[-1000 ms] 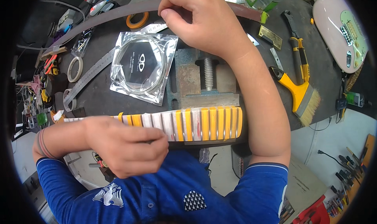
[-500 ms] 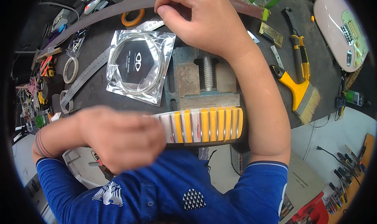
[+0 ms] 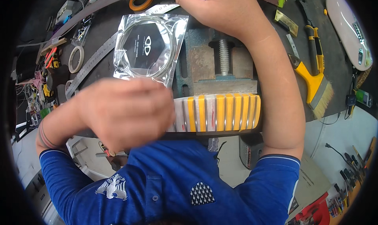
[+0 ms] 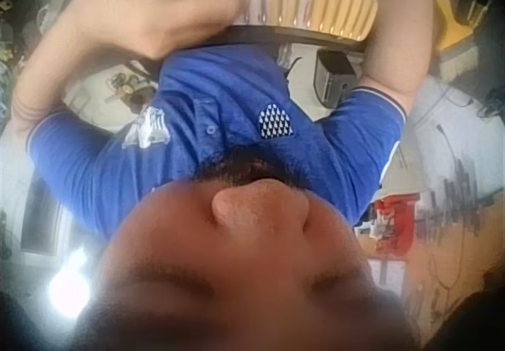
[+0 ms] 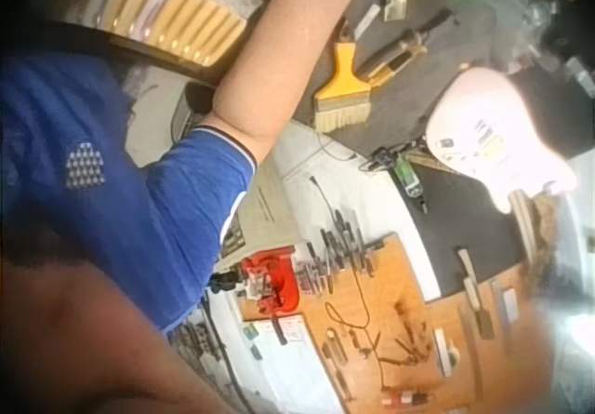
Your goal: The person uses a small piece of dark material to rub and polish the frets of a guitar neck that is held in a vice, moving the material back and forth across each fret sequentially.
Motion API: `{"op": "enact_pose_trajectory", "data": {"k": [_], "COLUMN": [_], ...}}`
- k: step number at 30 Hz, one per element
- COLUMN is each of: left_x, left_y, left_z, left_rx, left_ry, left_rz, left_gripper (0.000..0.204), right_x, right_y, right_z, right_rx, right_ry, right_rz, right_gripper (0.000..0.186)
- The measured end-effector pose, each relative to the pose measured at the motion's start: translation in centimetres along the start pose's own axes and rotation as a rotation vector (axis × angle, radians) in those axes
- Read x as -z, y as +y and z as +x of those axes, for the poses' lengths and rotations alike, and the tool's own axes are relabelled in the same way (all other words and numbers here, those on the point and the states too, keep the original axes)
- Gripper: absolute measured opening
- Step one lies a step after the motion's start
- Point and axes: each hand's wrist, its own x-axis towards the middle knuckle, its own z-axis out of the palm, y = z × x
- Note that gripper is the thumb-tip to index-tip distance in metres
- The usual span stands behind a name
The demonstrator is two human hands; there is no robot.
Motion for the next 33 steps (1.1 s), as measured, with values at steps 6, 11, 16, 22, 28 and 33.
{"op": "enact_pose_trajectory", "data": {"k": [6, 11, 16, 22, 28, 33], "left_x": [-0.3, -0.8, 2.9, 5.6, 2.8, -2.2], "left_y": [0.5, 1.6, -3.0, 2.7, 11.7, 16.2], "left_z": [-0.3, -0.2, -2.0, -3.7, -4.2, -2.8], "left_rx": [-0.048, -0.045, 0.365, 0.774, 0.935, 0.986], "left_ry": [-0.017, -0.031, -0.041, 0.129, 0.635, 0.849], "left_rz": [0.043, 0.075, 0.046, 0.029, -0.224, -0.532], "left_gripper": [0.021, 0.032, 0.034, 0.021, 0.018, 0.016], "right_x": [0.2, 0.2, 0.1, 1.4, 5.0, -1.1], "right_y": [-2.1, 0.8, -1.0, -0.2, -6.7, -17.4], "right_z": [0.5, -0.1, 0.2, 0.3, -3.6, -12.7], "right_rx": [-0.152, 0.021, 0.118, -0.028, -0.027, -0.029], "right_ry": [-0.037, -0.01, 0.011, -0.01, 0.171, -0.024], "right_rz": [-0.05, -0.021, -0.072, 0.11, 0.049, 0.119], "right_gripper": [0.012, 0.012, 0.012, 0.012, 0.023, 0.014]}}
